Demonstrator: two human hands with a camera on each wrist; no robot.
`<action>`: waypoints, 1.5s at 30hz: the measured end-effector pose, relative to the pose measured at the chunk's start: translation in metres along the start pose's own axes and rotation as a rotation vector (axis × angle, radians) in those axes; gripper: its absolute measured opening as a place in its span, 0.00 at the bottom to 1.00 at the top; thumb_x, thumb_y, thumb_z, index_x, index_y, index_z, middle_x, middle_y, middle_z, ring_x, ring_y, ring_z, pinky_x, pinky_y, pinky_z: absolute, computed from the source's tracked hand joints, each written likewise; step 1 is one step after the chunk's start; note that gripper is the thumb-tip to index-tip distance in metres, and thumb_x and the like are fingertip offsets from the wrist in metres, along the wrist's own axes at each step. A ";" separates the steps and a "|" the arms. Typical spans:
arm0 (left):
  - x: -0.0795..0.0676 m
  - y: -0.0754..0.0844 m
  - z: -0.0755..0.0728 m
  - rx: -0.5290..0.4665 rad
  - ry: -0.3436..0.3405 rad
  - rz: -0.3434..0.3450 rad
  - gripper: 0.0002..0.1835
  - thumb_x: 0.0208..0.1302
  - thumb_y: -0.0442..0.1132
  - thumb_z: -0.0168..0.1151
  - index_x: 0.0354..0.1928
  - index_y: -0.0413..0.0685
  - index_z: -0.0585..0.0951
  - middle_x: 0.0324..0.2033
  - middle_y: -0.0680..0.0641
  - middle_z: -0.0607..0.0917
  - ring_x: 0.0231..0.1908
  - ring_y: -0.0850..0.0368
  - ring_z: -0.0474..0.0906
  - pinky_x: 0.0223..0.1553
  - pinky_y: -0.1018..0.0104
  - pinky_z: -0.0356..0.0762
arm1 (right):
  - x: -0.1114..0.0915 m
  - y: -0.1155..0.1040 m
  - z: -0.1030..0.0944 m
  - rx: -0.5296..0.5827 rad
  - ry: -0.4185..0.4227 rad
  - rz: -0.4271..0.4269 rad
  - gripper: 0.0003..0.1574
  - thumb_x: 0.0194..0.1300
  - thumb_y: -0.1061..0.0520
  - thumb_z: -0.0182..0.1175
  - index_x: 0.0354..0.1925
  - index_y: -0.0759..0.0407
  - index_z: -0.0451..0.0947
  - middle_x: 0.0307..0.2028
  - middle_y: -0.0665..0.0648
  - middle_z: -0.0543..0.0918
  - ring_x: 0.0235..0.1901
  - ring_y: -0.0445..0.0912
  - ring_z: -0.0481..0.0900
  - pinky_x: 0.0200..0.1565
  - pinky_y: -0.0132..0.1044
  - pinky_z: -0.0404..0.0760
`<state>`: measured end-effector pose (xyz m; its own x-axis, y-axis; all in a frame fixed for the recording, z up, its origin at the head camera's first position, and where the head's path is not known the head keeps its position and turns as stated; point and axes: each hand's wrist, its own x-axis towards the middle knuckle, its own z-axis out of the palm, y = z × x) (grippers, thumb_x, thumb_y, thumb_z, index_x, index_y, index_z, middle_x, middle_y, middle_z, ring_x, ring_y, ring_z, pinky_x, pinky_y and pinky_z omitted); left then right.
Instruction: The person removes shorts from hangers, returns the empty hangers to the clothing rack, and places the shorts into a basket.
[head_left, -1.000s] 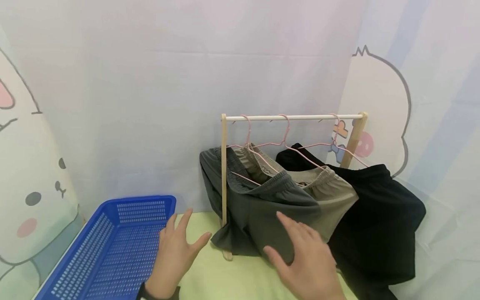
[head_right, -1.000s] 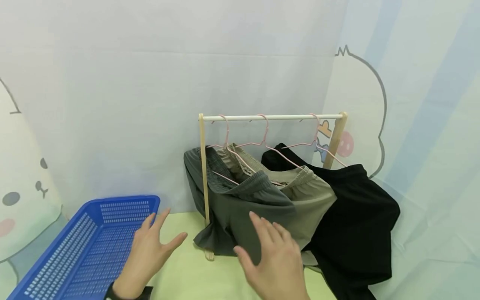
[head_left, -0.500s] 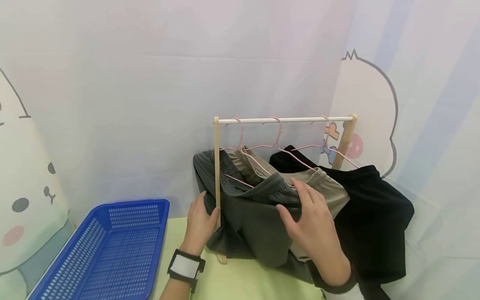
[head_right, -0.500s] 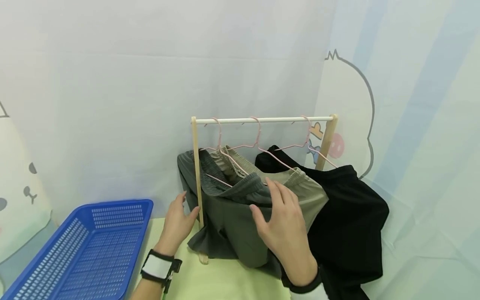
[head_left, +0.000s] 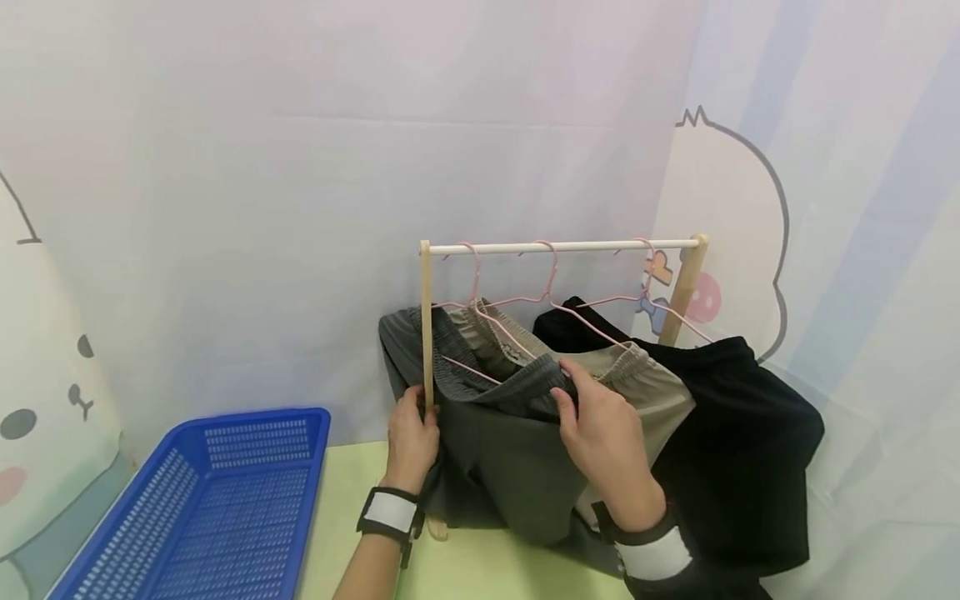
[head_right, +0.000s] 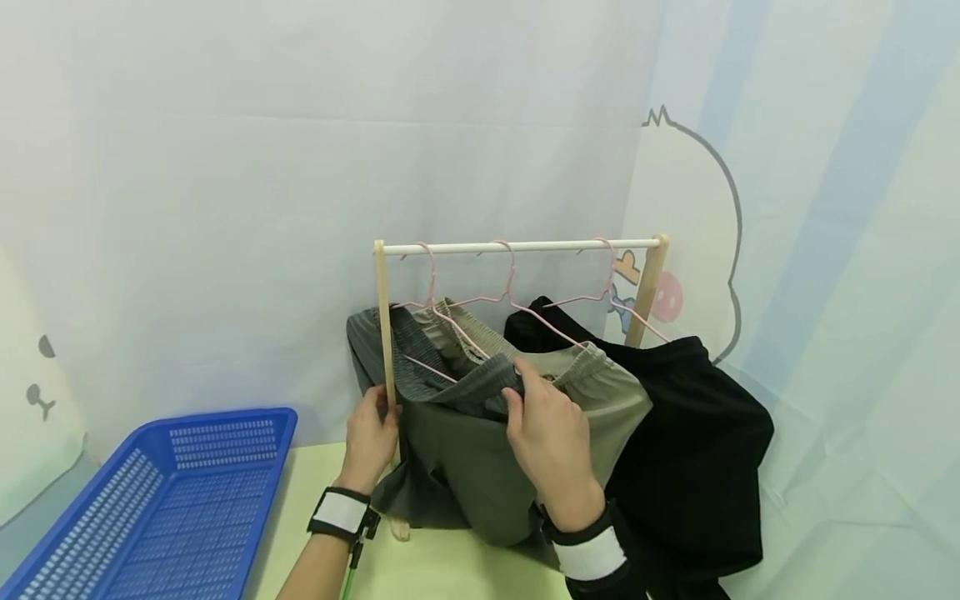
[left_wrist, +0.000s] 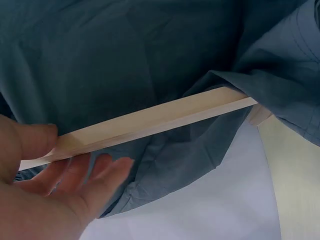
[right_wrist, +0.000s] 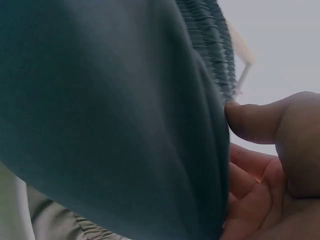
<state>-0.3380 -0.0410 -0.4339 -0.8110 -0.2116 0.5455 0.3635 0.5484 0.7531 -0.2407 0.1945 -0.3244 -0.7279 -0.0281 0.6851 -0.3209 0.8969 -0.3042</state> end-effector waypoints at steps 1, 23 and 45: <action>0.001 -0.001 0.000 -0.006 0.008 0.008 0.16 0.73 0.30 0.62 0.60 0.34 0.78 0.44 0.35 0.83 0.44 0.38 0.81 0.45 0.44 0.81 | 0.001 0.001 0.001 -0.006 -0.001 0.000 0.23 0.72 0.55 0.65 0.62 0.59 0.80 0.44 0.66 0.89 0.35 0.63 0.87 0.35 0.60 0.83; 0.004 0.000 0.002 -0.019 -0.013 -0.040 0.13 0.72 0.29 0.62 0.57 0.35 0.79 0.43 0.36 0.82 0.42 0.41 0.80 0.44 0.46 0.81 | 0.004 0.009 0.012 0.004 0.187 -0.002 0.08 0.69 0.62 0.66 0.46 0.60 0.87 0.30 0.62 0.89 0.18 0.58 0.81 0.21 0.55 0.77; 0.005 -0.004 -0.001 -0.051 -0.049 -0.043 0.15 0.74 0.29 0.61 0.59 0.36 0.78 0.45 0.35 0.82 0.43 0.40 0.81 0.44 0.45 0.82 | -0.025 0.027 -0.053 -0.079 0.348 0.041 0.08 0.66 0.62 0.68 0.44 0.58 0.87 0.23 0.61 0.86 0.15 0.56 0.76 0.16 0.49 0.67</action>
<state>-0.3423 -0.0450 -0.4337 -0.8474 -0.1932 0.4946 0.3499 0.4975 0.7938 -0.1990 0.2427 -0.3149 -0.4848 0.1483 0.8619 -0.2379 0.9260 -0.2931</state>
